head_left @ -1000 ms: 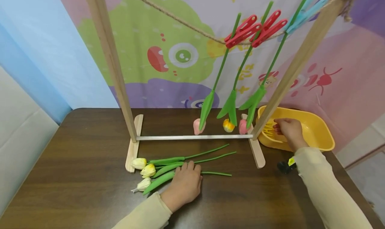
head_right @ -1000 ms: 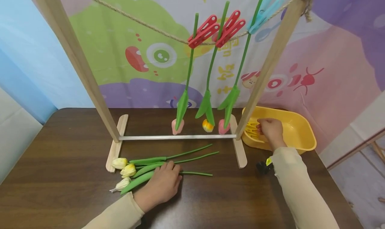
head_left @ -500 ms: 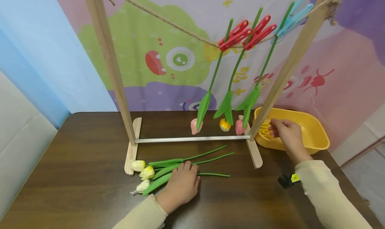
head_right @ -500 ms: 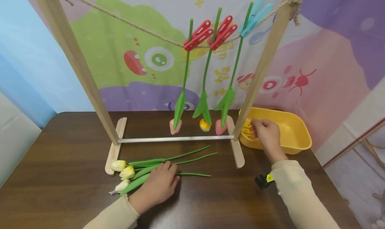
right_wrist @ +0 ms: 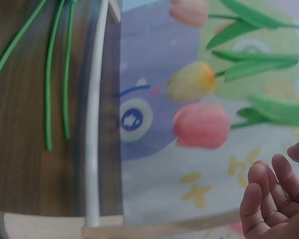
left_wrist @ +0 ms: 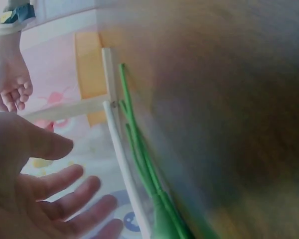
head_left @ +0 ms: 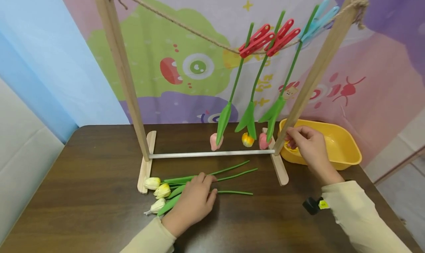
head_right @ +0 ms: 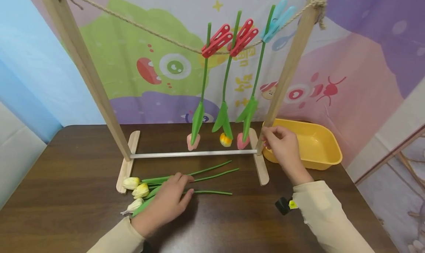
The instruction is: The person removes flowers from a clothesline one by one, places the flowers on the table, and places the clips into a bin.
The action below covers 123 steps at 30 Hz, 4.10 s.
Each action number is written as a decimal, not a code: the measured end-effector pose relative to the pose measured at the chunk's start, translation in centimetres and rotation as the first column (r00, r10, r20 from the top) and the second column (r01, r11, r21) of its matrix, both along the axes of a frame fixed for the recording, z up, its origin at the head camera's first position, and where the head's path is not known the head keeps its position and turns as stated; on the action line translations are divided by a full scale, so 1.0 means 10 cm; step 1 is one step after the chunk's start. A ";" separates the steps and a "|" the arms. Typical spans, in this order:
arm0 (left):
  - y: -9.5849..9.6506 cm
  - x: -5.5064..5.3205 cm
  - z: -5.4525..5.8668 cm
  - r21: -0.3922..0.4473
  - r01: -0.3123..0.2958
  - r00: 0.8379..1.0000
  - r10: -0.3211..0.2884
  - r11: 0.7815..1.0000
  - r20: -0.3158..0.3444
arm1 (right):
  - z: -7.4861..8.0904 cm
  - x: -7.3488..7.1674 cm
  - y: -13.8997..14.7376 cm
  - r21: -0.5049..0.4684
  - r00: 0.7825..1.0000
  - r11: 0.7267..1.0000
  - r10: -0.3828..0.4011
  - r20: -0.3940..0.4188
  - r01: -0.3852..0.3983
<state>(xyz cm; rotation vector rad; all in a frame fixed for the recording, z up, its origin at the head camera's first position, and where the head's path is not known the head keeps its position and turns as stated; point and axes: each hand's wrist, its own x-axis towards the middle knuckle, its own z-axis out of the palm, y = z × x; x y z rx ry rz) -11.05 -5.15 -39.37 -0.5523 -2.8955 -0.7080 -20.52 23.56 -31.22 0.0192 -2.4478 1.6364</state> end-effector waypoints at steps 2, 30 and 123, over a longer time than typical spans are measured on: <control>-0.01 -0.01 0.03 0.063 -0.005 1.000 0.007 0.998 -0.029 | 0.06 0.03 -0.04 -0.016 1.000 1.000 0.017 -0.007 -0.017; 0.04 -0.53 1.05 0.673 0.081 0.976 0.077 0.735 -0.202 | 1.29 0.15 -0.63 -0.129 0.884 0.956 0.187 -0.430 -0.264; 0.46 -0.96 1.69 0.795 0.122 0.986 0.018 0.595 -0.164 | 2.10 0.09 -0.82 0.187 0.926 0.964 0.238 -0.293 -0.189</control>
